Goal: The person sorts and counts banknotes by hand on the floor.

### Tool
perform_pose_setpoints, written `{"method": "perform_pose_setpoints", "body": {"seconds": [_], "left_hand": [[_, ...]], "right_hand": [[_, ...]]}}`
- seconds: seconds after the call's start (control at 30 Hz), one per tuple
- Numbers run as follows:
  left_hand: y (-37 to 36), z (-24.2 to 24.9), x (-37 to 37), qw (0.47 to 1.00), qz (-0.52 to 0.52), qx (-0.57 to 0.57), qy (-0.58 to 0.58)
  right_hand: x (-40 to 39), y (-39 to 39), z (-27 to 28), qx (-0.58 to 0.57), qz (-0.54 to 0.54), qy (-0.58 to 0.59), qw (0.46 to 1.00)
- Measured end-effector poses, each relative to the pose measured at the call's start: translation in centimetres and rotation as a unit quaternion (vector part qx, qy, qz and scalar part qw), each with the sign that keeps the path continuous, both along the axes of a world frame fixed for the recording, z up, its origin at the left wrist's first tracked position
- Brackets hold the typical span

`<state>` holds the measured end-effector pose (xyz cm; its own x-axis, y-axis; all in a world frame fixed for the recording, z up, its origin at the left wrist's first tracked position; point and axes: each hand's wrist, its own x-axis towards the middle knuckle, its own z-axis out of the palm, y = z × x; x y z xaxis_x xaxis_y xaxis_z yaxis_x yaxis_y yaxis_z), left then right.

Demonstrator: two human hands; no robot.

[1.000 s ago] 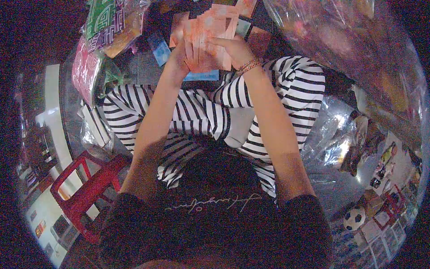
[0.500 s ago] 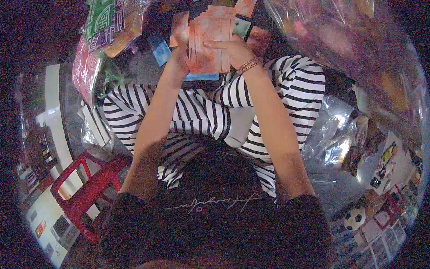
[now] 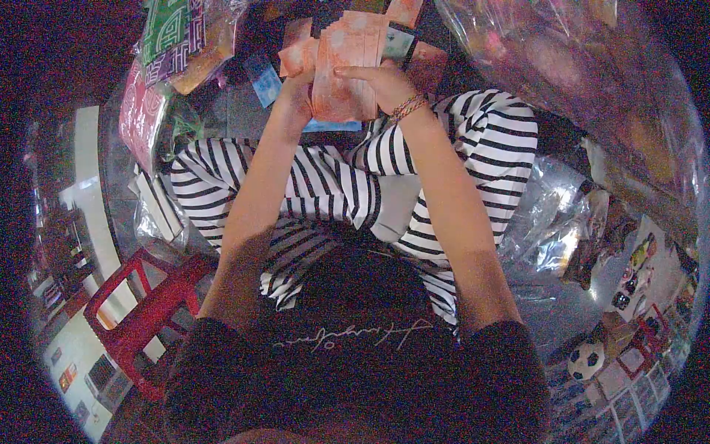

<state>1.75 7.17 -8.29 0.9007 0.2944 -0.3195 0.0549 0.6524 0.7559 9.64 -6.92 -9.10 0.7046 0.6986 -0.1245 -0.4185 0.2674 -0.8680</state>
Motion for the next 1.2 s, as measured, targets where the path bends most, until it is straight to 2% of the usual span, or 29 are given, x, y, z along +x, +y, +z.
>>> {"method": "perform_pose_setpoints", "body": {"seconds": [0.07,0.2,0.27,0.33,0.4,0.5,0.6,0.67,0.8,0.87,0.9,0.97,1.13,1.2], "left_hand": [[0.1,0.4,-0.2,0.999,-0.036,0.000,-0.001],[0.0,0.6,0.0,0.998,-0.001,-0.052,-0.044],[0.9,-1.0,0.4,0.996,0.018,-0.087,0.016],[1.1,-2.0,0.2,0.997,0.008,-0.075,0.003],[0.9,-1.5,0.2,0.998,-0.001,-0.064,-0.010],[0.6,-1.0,0.3,0.997,0.005,-0.073,0.031],[0.6,-0.9,0.2,0.998,-0.007,-0.055,-0.011],[0.6,-0.8,0.2,0.999,-0.030,-0.022,0.033],[0.4,-0.5,0.1,1.000,-0.015,-0.018,0.015],[0.3,-0.3,0.4,0.998,-0.011,-0.012,0.065],[0.2,-0.1,0.4,0.998,-0.012,-0.013,0.065],[-0.1,0.1,0.3,0.996,0.008,-0.087,-0.008],[0.8,-2.1,0.8,0.997,0.013,-0.078,-0.010],[0.7,-1.7,0.8,0.998,0.013,-0.058,-0.006]], "right_hand": [[0.0,-0.1,0.1,0.004,-0.002,0.022,1.000],[-0.1,-0.4,0.8,0.003,-0.009,0.094,0.996],[-0.1,-0.3,0.8,-0.001,-0.018,0.075,0.997],[-0.1,-0.3,0.7,-0.006,-0.026,0.056,0.998],[-0.1,-0.4,0.7,-0.008,-0.011,0.033,0.999],[0.0,0.0,0.4,0.028,-0.018,0.038,0.999],[0.1,-0.2,0.3,0.030,0.017,0.068,0.997],[0.0,-0.1,0.1,0.031,0.012,0.055,0.998],[0.0,-0.1,-0.1,0.007,-0.006,0.058,0.998],[-0.1,-0.1,0.0,0.028,-0.002,0.064,0.998],[-0.1,-0.1,0.1,0.049,0.003,0.071,0.996],[0.0,-0.2,0.2,0.033,0.008,0.081,0.996],[-0.3,-0.3,0.9,0.038,0.002,0.109,0.993],[-0.2,-0.4,0.7,0.038,-0.004,0.077,0.996]]}}
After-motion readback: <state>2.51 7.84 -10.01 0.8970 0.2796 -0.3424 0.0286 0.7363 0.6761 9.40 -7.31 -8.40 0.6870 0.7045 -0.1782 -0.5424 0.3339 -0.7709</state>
